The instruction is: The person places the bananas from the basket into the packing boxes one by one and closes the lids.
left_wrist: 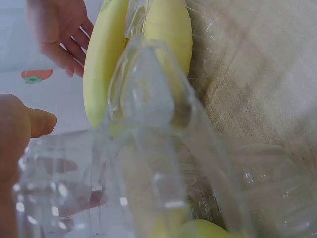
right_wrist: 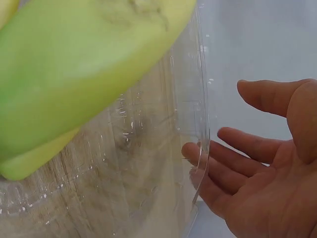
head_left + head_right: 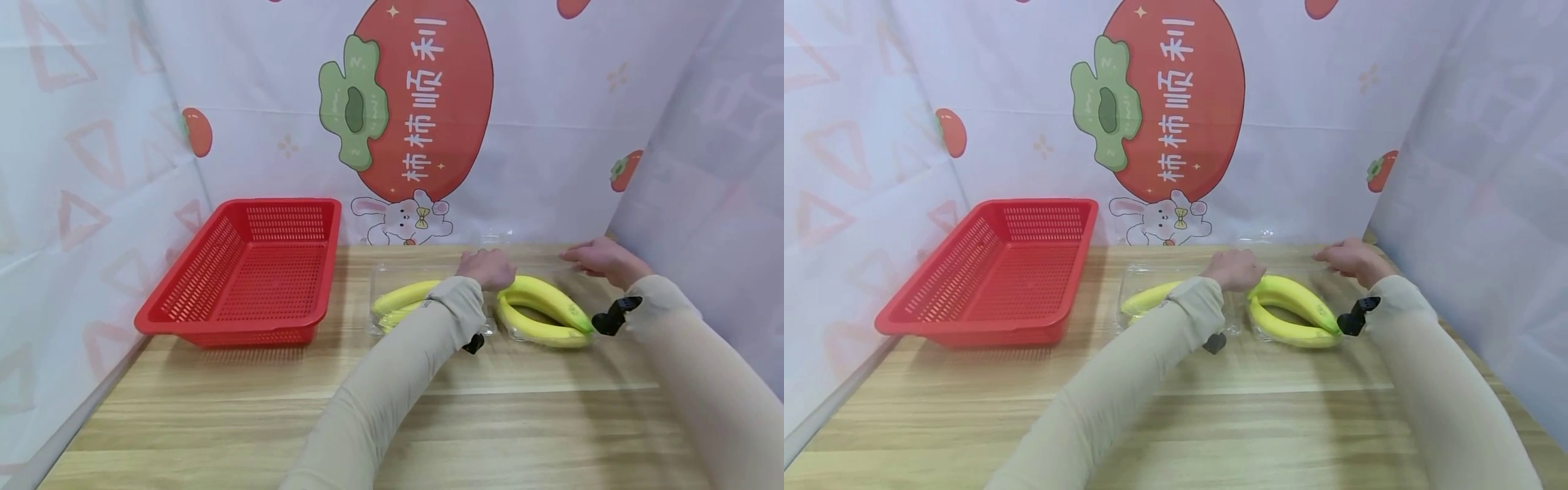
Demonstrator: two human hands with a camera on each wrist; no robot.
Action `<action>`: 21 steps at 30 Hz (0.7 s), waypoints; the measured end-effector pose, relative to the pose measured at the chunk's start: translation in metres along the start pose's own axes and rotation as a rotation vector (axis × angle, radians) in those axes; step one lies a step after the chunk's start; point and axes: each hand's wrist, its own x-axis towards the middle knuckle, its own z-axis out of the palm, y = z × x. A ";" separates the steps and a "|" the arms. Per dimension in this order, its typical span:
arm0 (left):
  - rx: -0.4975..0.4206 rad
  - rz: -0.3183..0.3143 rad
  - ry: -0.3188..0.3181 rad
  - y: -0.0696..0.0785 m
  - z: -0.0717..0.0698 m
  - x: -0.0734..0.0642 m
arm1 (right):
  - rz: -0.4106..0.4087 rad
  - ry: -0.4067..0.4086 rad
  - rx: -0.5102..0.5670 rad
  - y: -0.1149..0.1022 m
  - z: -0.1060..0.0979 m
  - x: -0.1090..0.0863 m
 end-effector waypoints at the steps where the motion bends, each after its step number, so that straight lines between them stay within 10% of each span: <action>1: -0.007 -0.012 0.010 0.000 0.000 0.000 | -0.007 -0.008 0.003 0.000 0.000 -0.001; 9: -0.137 -0.139 0.060 0.002 -0.001 0.000 | -0.023 0.005 0.043 0.000 -0.002 -0.006; 21: -0.248 -0.083 0.096 0.000 -0.010 -0.005 | -0.073 0.034 0.059 0.002 -0.004 -0.014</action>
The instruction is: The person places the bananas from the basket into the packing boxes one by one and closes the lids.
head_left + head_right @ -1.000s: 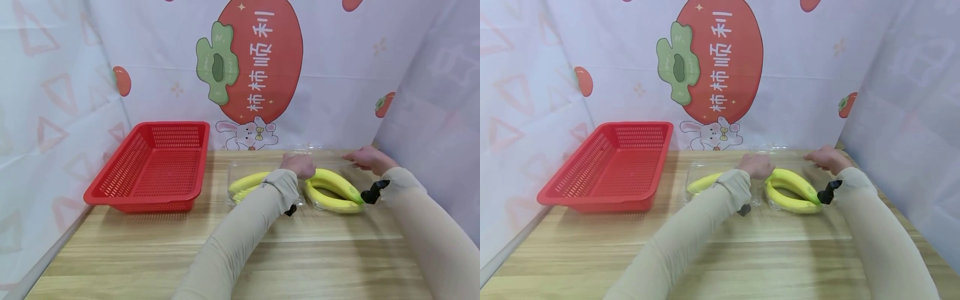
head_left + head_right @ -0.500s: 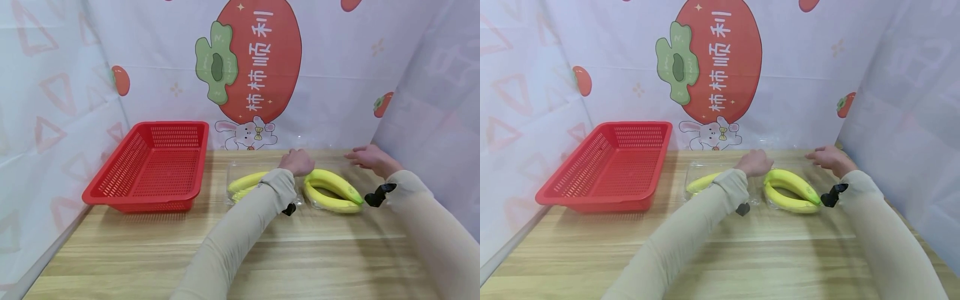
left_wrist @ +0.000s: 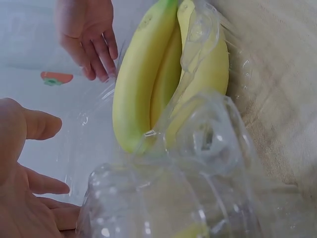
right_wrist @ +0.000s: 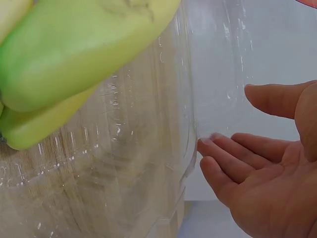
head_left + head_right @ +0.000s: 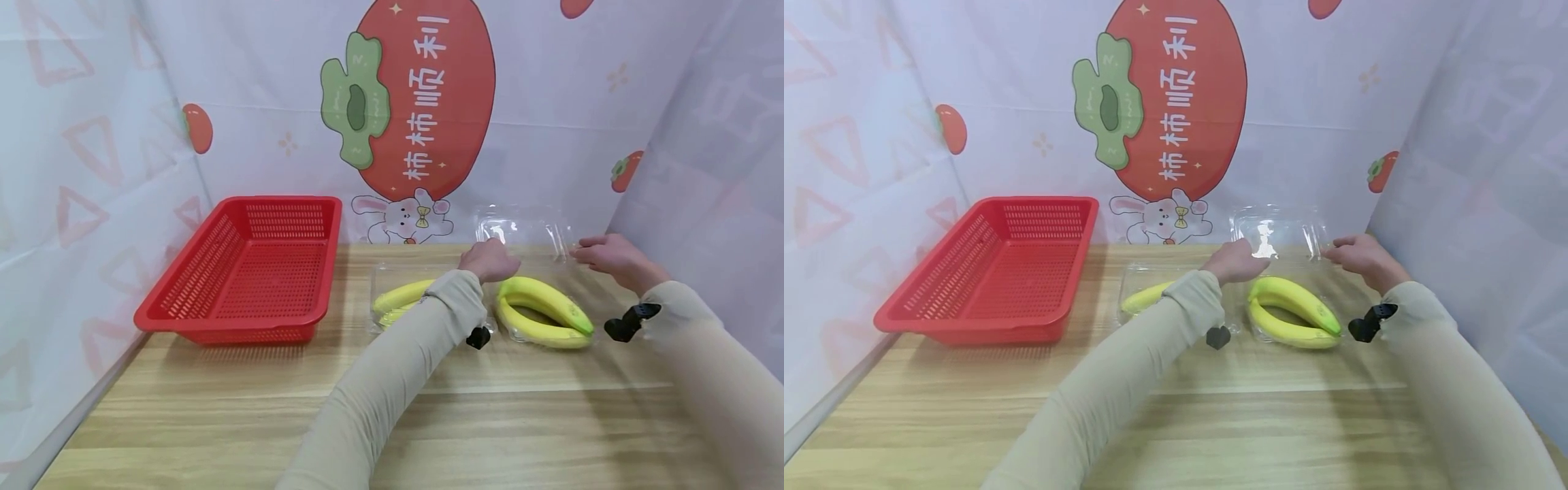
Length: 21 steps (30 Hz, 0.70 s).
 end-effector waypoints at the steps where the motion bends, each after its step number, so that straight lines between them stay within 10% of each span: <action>1: -0.013 0.006 0.000 0.000 -0.001 -0.001 | -0.004 0.000 0.001 0.001 -0.001 -0.001; 21: -0.181 -0.108 0.102 0.004 -0.001 -0.007 | -0.021 0.010 0.039 -0.001 -0.008 -0.012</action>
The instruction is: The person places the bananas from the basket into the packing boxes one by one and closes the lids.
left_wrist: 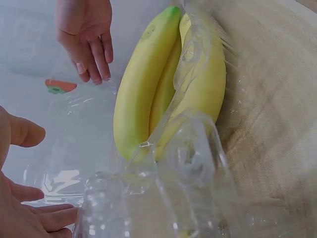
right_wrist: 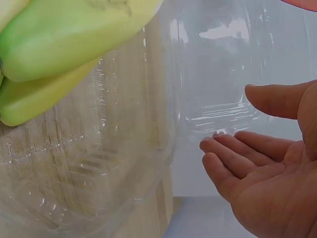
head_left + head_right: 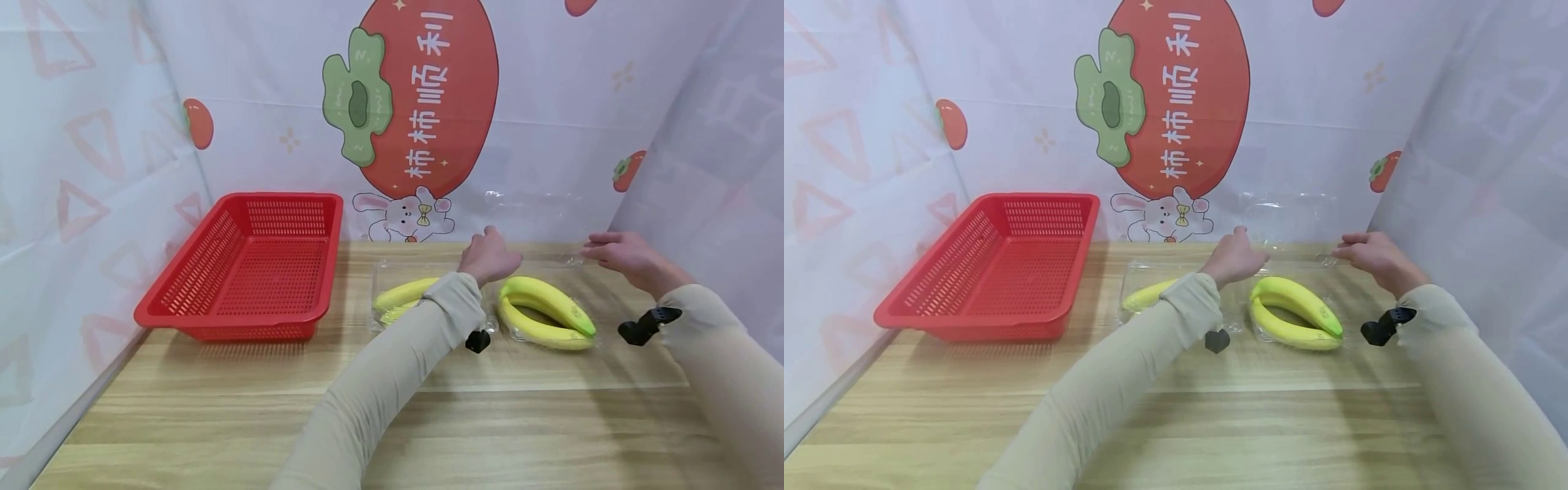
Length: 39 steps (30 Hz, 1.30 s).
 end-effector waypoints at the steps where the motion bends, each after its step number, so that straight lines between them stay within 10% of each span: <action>1: -0.011 0.000 0.008 -0.001 0.000 0.000 | -0.005 0.003 -0.002 0.000 0.000 -0.001; 20: -0.111 0.091 0.054 -0.008 -0.004 -0.015 | -0.021 0.001 -0.030 -0.005 -0.005 -0.037; 39: -0.107 0.215 0.034 -0.012 0.000 -0.053 | -0.087 -0.058 0.272 0.009 -0.003 -0.061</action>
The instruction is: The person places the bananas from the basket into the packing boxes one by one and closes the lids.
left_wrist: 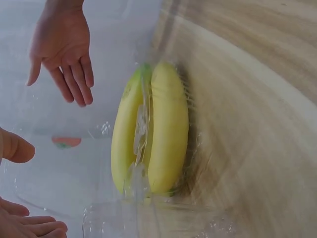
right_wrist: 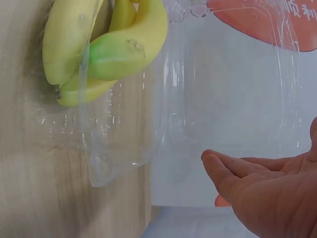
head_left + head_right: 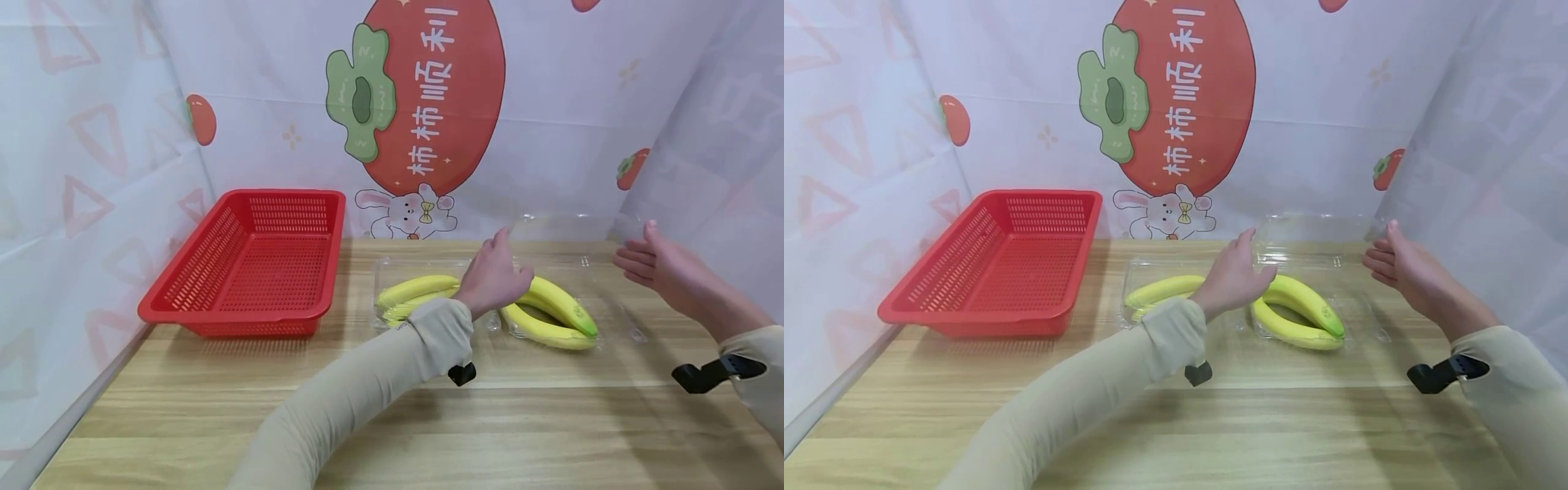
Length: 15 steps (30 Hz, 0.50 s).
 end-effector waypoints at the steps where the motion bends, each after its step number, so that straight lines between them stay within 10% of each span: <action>1: 0.008 0.012 0.001 -0.001 0.001 -0.003 | -0.009 0.000 0.019 0.002 0.000 -0.002; 7: 0.038 0.063 -0.008 -0.004 0.010 -0.025 | -0.038 0.013 0.107 0.011 0.007 -0.016; 15: 0.135 0.195 -0.006 -0.012 0.022 -0.056 | 0.012 0.084 -0.201 0.023 0.026 -0.041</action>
